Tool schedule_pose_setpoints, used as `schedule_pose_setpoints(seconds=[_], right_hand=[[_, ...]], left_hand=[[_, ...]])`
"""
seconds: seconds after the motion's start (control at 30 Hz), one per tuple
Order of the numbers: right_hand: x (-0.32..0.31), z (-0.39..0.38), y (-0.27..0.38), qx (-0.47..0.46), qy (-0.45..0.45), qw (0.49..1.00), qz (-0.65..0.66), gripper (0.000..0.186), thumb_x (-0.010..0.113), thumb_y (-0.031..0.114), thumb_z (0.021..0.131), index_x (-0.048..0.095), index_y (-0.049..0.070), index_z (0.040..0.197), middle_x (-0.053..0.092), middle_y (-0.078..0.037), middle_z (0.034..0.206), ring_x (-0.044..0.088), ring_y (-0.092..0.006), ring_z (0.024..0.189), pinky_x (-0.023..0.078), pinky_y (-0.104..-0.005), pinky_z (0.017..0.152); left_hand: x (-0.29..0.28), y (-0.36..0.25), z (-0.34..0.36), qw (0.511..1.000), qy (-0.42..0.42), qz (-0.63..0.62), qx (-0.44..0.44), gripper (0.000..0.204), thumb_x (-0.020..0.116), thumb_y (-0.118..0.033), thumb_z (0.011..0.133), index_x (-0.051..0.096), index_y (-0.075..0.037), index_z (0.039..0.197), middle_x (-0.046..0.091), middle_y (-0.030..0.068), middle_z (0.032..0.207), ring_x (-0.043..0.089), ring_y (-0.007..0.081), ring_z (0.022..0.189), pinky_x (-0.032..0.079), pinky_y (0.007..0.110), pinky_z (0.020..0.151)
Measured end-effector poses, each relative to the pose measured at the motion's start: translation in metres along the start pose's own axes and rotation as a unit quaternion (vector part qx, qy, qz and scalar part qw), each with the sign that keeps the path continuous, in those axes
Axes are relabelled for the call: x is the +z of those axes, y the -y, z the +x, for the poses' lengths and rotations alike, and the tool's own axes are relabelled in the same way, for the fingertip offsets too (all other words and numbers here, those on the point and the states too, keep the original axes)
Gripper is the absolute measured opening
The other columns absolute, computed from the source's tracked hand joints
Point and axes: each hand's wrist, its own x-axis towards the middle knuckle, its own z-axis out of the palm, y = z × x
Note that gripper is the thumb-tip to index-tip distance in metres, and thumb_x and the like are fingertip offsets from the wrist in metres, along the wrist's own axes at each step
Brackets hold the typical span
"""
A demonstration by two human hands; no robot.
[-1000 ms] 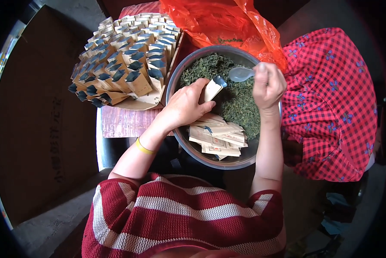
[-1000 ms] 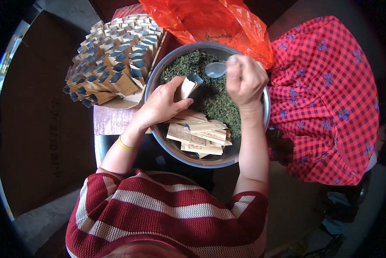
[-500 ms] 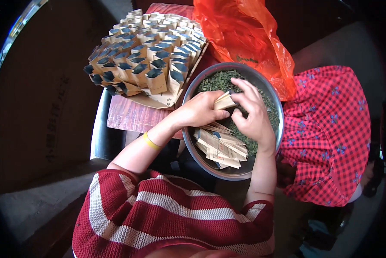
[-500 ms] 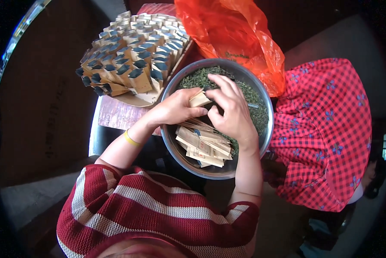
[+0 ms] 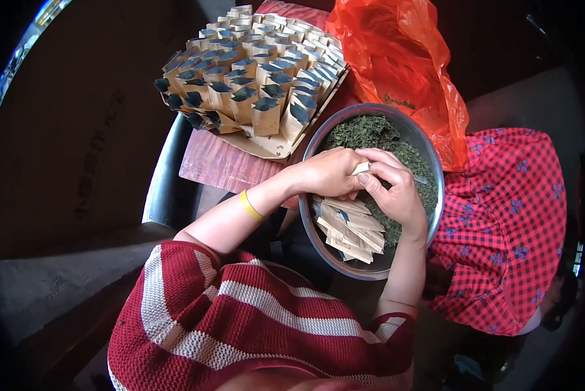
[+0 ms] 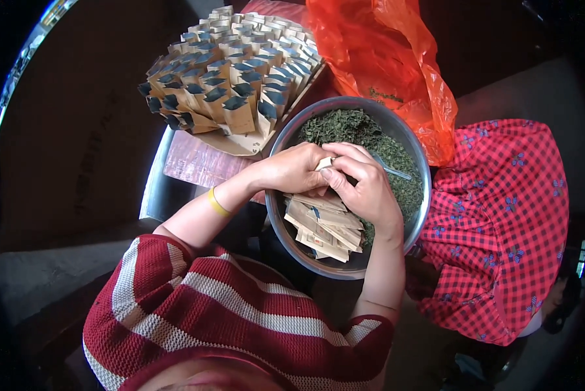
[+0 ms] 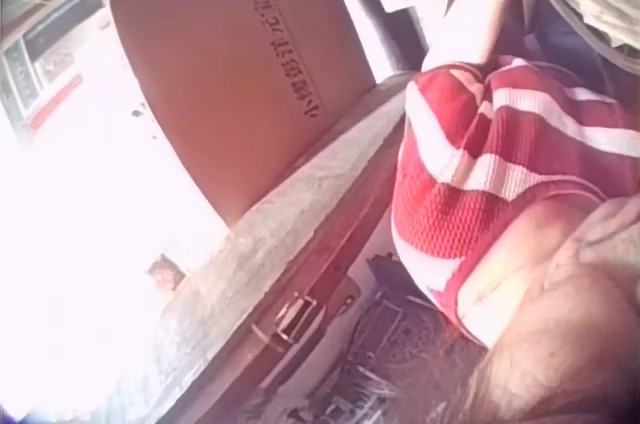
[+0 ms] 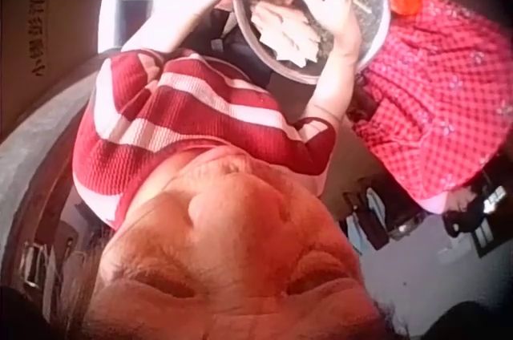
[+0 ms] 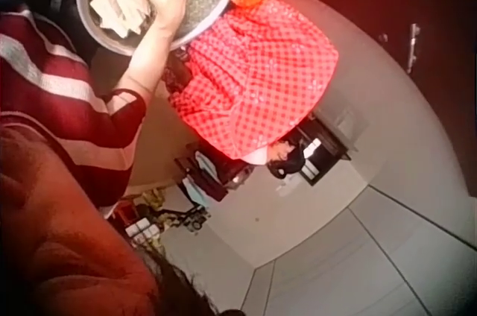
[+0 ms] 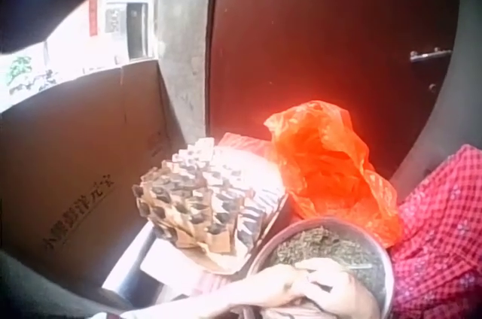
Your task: Fill small paper tubes with green herbal material using a small scoop.
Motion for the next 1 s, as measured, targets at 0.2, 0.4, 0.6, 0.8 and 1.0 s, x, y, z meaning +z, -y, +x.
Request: schedule_pose_setpoints(seconds=[0.2,0.4,0.6,0.8,1.0], right_hand=[[-0.014,-0.001,0.008,0.036,-0.082,0.993,-0.074,0.014,0.060,0.007,0.094,0.067,-0.006,0.096,0.070,-0.017,0.110,0.067,-0.0260,0.100,0.051,-0.0358,0.090],[-0.054,0.000,0.023,0.066,-0.330,0.937,-0.092,0.011,0.066,0.009,0.096,0.068,-0.001,0.100,0.066,0.000,0.086,0.057,-0.0063,0.078,0.048,-0.0228,0.070],[0.029,0.089,0.077,-0.108,-0.136,0.974,-0.148,0.009,0.074,0.011,0.084,0.070,0.007,0.090,0.070,-0.008,0.085,0.068,-0.0214,0.075,0.053,-0.0324,0.068],[0.089,0.130,0.070,-0.172,-0.012,0.949,-0.265,0.016,0.072,0.017,0.084,0.069,0.009,0.097,0.070,-0.007,0.097,0.068,-0.0260,0.090,0.055,-0.0369,0.076],[0.104,0.124,0.073,-0.184,0.003,0.952,-0.245,0.033,0.072,0.017,0.083,0.065,0.009,0.115,0.067,-0.010,0.119,0.067,-0.0276,0.106,0.055,-0.0380,0.087]], left_hand=[[0.004,0.008,0.001,0.995,-0.081,0.031,0.051,0.046,0.074,-0.037,0.088,0.064,0.004,0.107,0.071,0.0205,0.086,0.071,0.0328,0.083,0.053,0.040,0.075],[0.004,0.004,0.004,0.991,-0.001,0.136,0.007,0.051,0.073,-0.038,0.086,0.064,0.002,0.115,0.072,0.0158,0.091,0.070,0.0331,0.089,0.053,0.042,0.080],[0.018,0.037,0.012,0.970,0.080,0.225,0.052,0.049,0.075,-0.046,0.081,0.071,-0.005,0.107,0.072,0.0165,0.102,0.068,0.0335,0.099,0.052,0.043,0.087],[0.055,0.097,0.059,0.981,0.077,0.152,0.091,0.040,0.052,-0.026,0.099,0.057,-0.008,0.135,0.055,0.0103,0.140,0.043,0.0198,0.135,0.027,0.033,0.115],[0.075,0.115,0.059,0.779,-0.126,0.615,-0.004,0.041,0.033,-0.027,0.108,0.046,-0.014,0.145,0.047,0.0086,0.147,0.038,0.0154,0.139,0.023,0.032,0.118]])
